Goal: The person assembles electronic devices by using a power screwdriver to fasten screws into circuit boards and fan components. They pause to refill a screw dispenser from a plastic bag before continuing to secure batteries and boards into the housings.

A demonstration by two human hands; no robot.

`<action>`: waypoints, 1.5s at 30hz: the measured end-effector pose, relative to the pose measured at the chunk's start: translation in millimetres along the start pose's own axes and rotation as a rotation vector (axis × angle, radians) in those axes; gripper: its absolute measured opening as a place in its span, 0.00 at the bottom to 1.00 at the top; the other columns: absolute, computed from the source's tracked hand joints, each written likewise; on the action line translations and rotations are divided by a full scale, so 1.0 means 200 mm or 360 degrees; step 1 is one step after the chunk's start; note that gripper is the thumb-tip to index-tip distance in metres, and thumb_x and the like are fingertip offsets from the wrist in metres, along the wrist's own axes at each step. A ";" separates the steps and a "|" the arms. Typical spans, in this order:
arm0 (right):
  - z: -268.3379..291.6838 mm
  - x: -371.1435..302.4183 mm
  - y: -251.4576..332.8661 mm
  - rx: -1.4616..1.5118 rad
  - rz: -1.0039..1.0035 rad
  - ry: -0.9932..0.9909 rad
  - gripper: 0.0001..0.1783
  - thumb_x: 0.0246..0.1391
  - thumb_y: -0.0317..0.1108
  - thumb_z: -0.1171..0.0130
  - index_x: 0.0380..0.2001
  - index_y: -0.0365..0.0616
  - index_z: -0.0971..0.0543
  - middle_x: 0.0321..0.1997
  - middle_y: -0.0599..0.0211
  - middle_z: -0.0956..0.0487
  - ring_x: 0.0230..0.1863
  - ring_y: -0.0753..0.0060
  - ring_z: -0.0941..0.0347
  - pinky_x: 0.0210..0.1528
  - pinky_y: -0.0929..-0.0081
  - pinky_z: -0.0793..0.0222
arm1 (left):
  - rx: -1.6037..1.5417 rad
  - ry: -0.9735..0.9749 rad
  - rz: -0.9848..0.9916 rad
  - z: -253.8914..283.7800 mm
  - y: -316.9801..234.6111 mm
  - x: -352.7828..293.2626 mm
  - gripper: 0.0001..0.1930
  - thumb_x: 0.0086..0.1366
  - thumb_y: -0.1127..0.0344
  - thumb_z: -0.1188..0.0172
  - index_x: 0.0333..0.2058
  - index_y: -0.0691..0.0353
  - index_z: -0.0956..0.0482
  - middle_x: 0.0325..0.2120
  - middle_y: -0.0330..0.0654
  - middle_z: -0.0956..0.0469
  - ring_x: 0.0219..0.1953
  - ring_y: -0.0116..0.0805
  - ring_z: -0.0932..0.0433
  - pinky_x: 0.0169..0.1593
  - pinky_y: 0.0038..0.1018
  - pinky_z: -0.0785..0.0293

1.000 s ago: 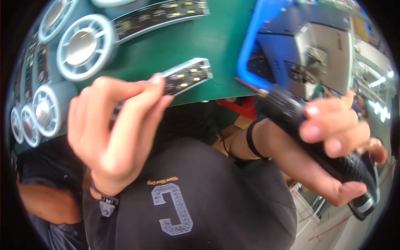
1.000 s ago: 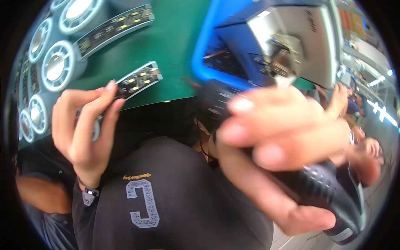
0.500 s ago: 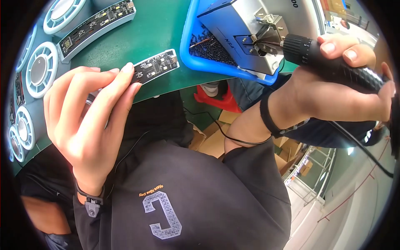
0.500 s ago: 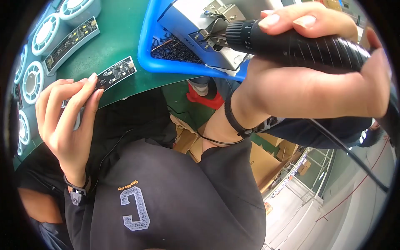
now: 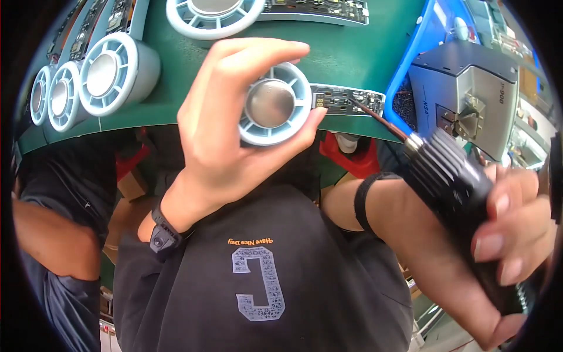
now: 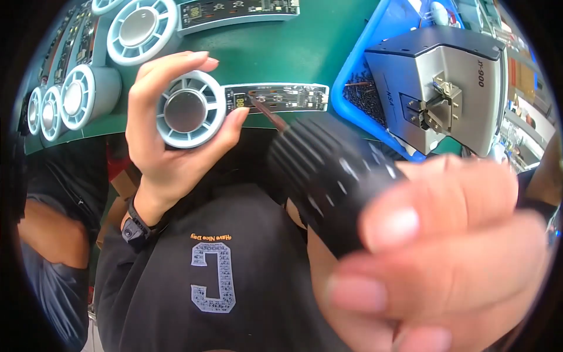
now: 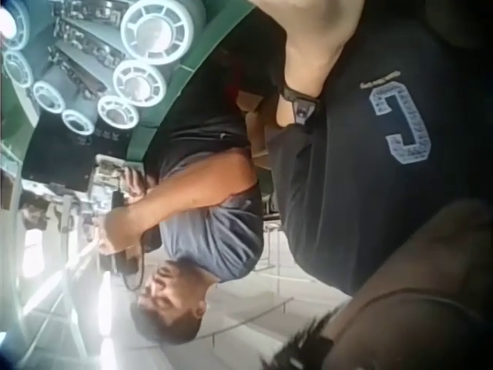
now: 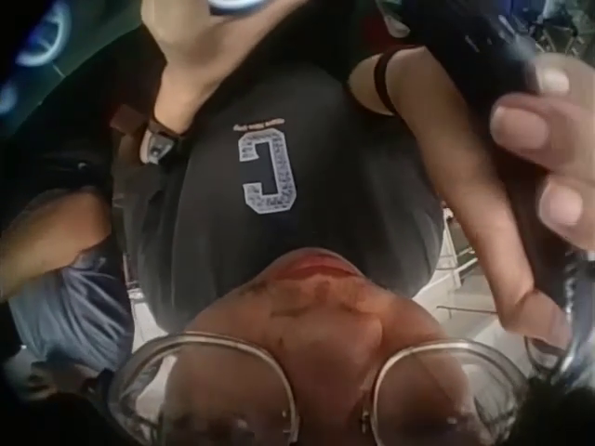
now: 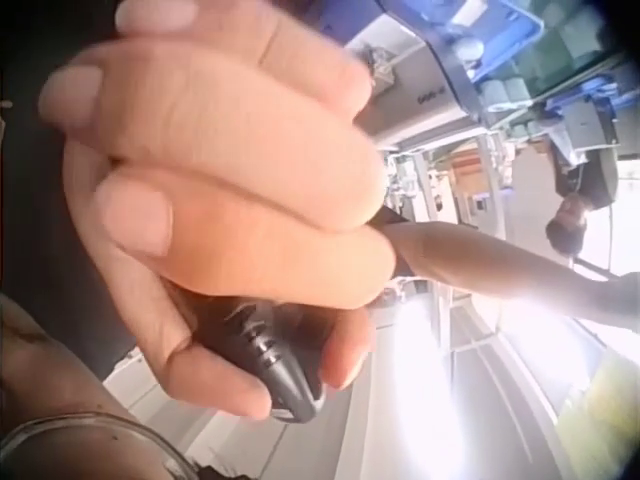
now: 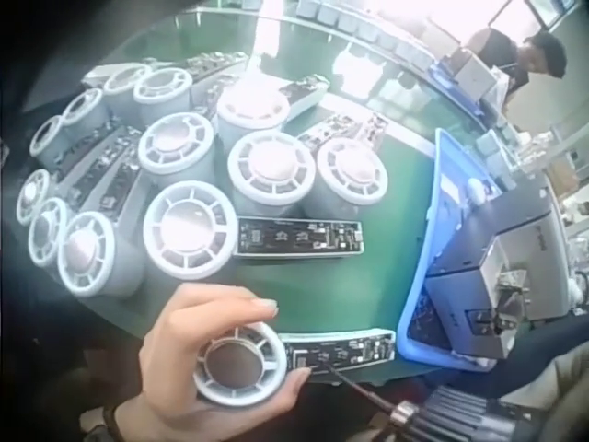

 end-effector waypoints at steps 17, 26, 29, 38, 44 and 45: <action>0.00 -0.07 -0.23 0.0122 -0.0097 -0.0028 0.23 0.61 0.58 0.51 0.35 0.48 0.30 0.22 0.68 0.32 0.15 0.70 0.35 0.21 0.69 0.34 | -0.0099 0.0007 0.0001 -0.12 -0.04 -0.03 0.32 0.47 0.80 0.24 0.53 0.67 0.25 0.47 0.52 0.20 0.48 0.44 0.19 0.49 0.31 0.21; 0.06 -0.07 -0.19 0.0166 -0.0089 0.0011 0.23 0.61 0.58 0.51 0.35 0.47 0.30 0.22 0.69 0.31 0.15 0.70 0.36 0.21 0.69 0.34 | -0.0088 -0.0036 -0.0095 -0.21 -0.07 -0.05 0.32 0.47 0.79 0.24 0.53 0.66 0.24 0.46 0.51 0.20 0.45 0.44 0.18 0.46 0.32 0.20; 0.07 -0.06 -0.20 0.0178 -0.0097 0.0024 0.23 0.61 0.58 0.51 0.35 0.47 0.30 0.23 0.69 0.31 0.15 0.70 0.36 0.21 0.69 0.34 | -0.0078 -0.0034 -0.0106 -0.23 -0.09 -0.05 0.32 0.47 0.79 0.23 0.53 0.66 0.24 0.45 0.51 0.20 0.45 0.44 0.17 0.45 0.32 0.20; -0.17 -0.03 -0.30 0.0195 -0.0142 -0.0007 0.23 0.62 0.58 0.52 0.34 0.47 0.30 0.23 0.69 0.31 0.15 0.71 0.36 0.21 0.69 0.35 | -0.0123 0.0023 -0.0097 0.01 0.03 0.00 0.32 0.48 0.79 0.23 0.53 0.67 0.24 0.46 0.52 0.20 0.46 0.44 0.18 0.47 0.32 0.20; -0.22 -0.03 -0.33 0.0223 -0.0177 0.0003 0.23 0.62 0.58 0.52 0.34 0.47 0.30 0.23 0.69 0.31 0.15 0.71 0.36 0.21 0.69 0.35 | -0.0125 0.0010 -0.0029 0.04 0.04 -0.01 0.31 0.48 0.79 0.24 0.53 0.67 0.24 0.46 0.52 0.21 0.47 0.45 0.19 0.49 0.33 0.21; -0.22 -0.03 -0.33 0.0226 -0.0178 -0.0011 0.23 0.62 0.58 0.52 0.34 0.46 0.30 0.23 0.69 0.31 0.15 0.71 0.36 0.21 0.69 0.35 | -0.0127 0.0012 -0.0034 0.04 0.04 -0.01 0.31 0.48 0.79 0.24 0.53 0.67 0.24 0.46 0.52 0.21 0.47 0.45 0.19 0.49 0.33 0.21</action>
Point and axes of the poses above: each hand's wrist, its own x-axis towards the middle knuckle, its own z-axis out of the back of the hand, y = z × x, the point moved 6 cm from there along x, towards the middle knuckle
